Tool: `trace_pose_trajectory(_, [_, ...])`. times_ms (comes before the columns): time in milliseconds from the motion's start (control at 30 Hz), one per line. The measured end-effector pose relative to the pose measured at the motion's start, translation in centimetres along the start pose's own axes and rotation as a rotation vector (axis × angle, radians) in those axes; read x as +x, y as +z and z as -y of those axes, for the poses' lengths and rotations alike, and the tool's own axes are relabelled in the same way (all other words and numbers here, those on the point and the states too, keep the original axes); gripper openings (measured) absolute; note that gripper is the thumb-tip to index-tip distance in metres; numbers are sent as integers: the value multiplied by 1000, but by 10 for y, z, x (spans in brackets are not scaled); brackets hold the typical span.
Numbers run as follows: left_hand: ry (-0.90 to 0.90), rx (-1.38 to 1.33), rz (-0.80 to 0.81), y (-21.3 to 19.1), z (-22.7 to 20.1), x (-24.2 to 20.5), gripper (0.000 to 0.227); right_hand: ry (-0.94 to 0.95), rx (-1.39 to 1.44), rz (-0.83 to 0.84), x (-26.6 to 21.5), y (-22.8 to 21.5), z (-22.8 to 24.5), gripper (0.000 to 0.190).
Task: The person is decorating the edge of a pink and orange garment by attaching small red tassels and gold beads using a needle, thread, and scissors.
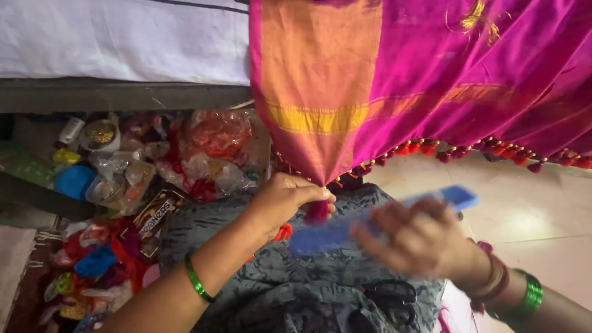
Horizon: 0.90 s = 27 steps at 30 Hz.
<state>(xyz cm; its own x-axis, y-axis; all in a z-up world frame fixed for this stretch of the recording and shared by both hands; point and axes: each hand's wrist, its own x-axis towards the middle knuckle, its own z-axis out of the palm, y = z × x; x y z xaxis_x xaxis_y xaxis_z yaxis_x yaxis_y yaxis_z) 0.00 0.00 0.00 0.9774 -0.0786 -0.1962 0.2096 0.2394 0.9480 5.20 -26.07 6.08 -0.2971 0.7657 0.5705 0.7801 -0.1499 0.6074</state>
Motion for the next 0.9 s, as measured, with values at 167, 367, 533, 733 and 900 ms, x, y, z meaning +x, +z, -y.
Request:
trace_pose_trajectory(167, [-15,-60,-23,3,5,1,23,11,201,123,-20,12,3,37])
trace_pose_trajectory(367, [53,-25,-40,1,6,5,23,-87,171,11,-15,13,3,40])
trace_pose_trajectory(533, [-73,-65,-18,8,1,1,23,56,-3,37,-24,24,-2,40])
trace_pose_trajectory(733, [65,-9,-76,2,9,7,23,-182,147,20,-10,9,2,39])
trace_pose_trajectory(900, [23,175,-171,15,2,3,25,126,-1,43,-34,34,-2,37])
